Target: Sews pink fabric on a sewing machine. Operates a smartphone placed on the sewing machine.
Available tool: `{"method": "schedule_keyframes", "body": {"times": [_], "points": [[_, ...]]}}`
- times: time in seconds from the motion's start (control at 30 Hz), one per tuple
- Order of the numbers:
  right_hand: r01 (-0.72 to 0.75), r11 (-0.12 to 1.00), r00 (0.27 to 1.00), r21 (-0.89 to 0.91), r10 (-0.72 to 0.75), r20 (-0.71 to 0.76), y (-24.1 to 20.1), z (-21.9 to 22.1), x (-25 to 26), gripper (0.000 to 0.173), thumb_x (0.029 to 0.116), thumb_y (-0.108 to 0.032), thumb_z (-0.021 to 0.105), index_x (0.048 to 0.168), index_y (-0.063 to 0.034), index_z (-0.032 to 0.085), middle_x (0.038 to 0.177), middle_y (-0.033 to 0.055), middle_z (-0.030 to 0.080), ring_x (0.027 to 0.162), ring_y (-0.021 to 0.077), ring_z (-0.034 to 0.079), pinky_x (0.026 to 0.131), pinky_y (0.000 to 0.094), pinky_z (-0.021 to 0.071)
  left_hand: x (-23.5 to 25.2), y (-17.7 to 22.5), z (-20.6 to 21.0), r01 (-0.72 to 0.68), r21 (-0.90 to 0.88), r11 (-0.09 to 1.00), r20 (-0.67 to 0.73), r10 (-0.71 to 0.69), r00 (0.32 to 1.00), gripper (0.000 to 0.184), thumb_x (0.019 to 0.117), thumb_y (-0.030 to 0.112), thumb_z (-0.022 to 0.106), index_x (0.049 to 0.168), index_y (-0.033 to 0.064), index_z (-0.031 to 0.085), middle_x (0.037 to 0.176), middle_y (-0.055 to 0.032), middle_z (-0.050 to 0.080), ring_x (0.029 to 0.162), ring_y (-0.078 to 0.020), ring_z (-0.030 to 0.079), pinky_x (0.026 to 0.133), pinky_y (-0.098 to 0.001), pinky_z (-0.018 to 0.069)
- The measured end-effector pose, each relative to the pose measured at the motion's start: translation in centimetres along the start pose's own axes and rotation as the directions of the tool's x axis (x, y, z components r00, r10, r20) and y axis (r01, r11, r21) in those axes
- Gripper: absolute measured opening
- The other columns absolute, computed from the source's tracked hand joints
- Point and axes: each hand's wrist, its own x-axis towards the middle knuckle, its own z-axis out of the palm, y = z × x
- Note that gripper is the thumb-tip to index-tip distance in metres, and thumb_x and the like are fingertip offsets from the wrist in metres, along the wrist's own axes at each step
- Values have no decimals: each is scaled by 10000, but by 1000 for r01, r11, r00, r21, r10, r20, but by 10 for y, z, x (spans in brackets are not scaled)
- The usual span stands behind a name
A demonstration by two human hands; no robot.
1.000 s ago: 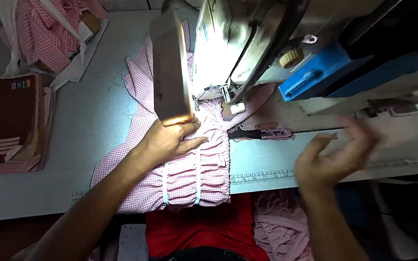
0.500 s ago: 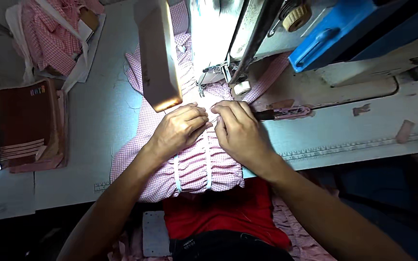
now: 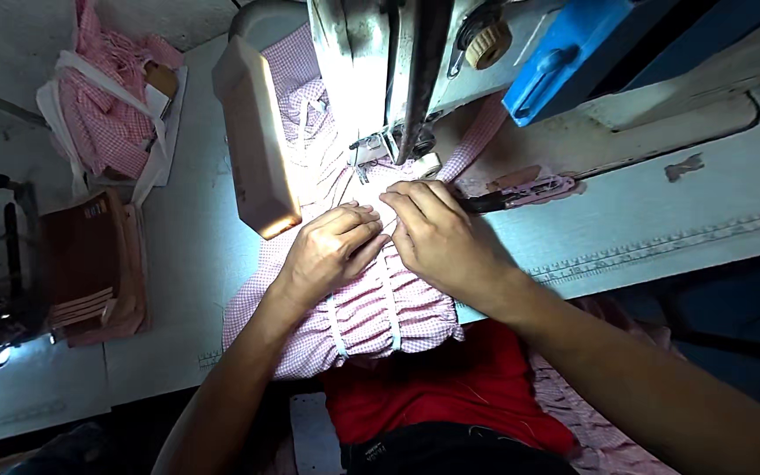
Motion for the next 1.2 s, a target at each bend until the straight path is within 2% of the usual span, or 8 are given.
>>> {"method": "schedule_keyframes", "body": {"times": [0.27, 0.6, 0.8, 0.93, 1.0, 1.07, 1.13, 1.2], "points": [[-3, 999, 999, -39, 5, 52, 0, -1, 6, 350, 1020, -106, 505, 1331, -21, 642, 1429, 164, 588, 1288, 348, 570, 1057, 429, 485, 0, 2, -1, 6, 14, 1000, 5, -6, 1000, 195, 989, 183, 678, 1041, 41, 802, 1121, -104, 767, 1173, -220, 699, 1103, -372, 515], [26, 999, 1000, -26, -26, 18, 11, 2, 14, 317, 1011, -60, 507, 1282, -33, 669, 1370, 166, 626, 1313, 341, 563, 1083, 410, 476, 0, 13, 0, 50, 46, 998, 35, -52, 998, 243, 992, 246, 678, 1058, 46, 799, 1161, -101, 760, 1204, -223, 686, 1108, -373, 513], [67, 997, 998, -38, -67, 14, 10, -3, 3, 282, 986, -77, 536, 1205, -71, 712, 1365, 118, 643, 1290, 333, 578, 1034, 470, 495, -2, 16, 1, 30, 63, 998, 12, -31, 999, 210, 988, 221, 672, 1015, 60, 805, 1117, -93, 768, 1154, -214, 706, 1067, -358, 540], [37, 995, 999, -93, -36, 17, 8, -7, 3, 290, 1030, -168, 497, 1206, -87, 713, 1371, 103, 649, 1287, 342, 577, 1022, 515, 467, -2, 17, 0, 37, 62, 997, 25, -38, 999, 232, 988, 255, 679, 1001, 59, 803, 1122, -94, 768, 1163, -217, 703, 1066, -359, 539], [32, 995, 999, -95, -33, -2, 7, -7, 2, 314, 1036, -215, 496, 1225, -88, 712, 1379, 109, 640, 1274, 350, 574, 1020, 529, 443, -4, 17, 1, 40, 70, 997, 30, -42, 999, 265, 986, 283, 684, 1052, 55, 802, 1155, -102, 764, 1183, -222, 696, 1077, -359, 530], [47, 996, 999, -79, -49, -14, 7, -8, 1, 311, 1024, -166, 521, 1271, -112, 702, 1373, 111, 640, 1254, 355, 578, 1015, 527, 451, -6, 17, 1, 49, 63, 997, 32, -51, 998, 286, 989, 295, 686, 1087, 51, 797, 1174, -108, 760, 1198, -226, 691, 1089, -365, 523], [75, 995, 997, -67, -76, -21, 8, -9, 1, 296, 979, -73, 548, 1205, -132, 730, 1254, 106, 679, 1148, 352, 605, 929, 515, 471, -6, 19, 1, 60, 60, 996, 32, -62, 998, 294, 992, 301, 683, 1093, 48, 794, 1177, -103, 759, 1201, -222, 689, 1095, -368, 519], [59, 994, 998, -89, -59, 1, 7, -11, 2, 252, 987, -88, 548, 1143, -118, 744, 1212, 100, 695, 1100, 354, 618, 892, 525, 466, -5, 19, 2, 68, 61, 996, 30, -70, 997, 286, 992, 292, 684, 1093, 48, 794, 1184, -104, 757, 1206, -222, 688, 1099, -371, 519]]}}
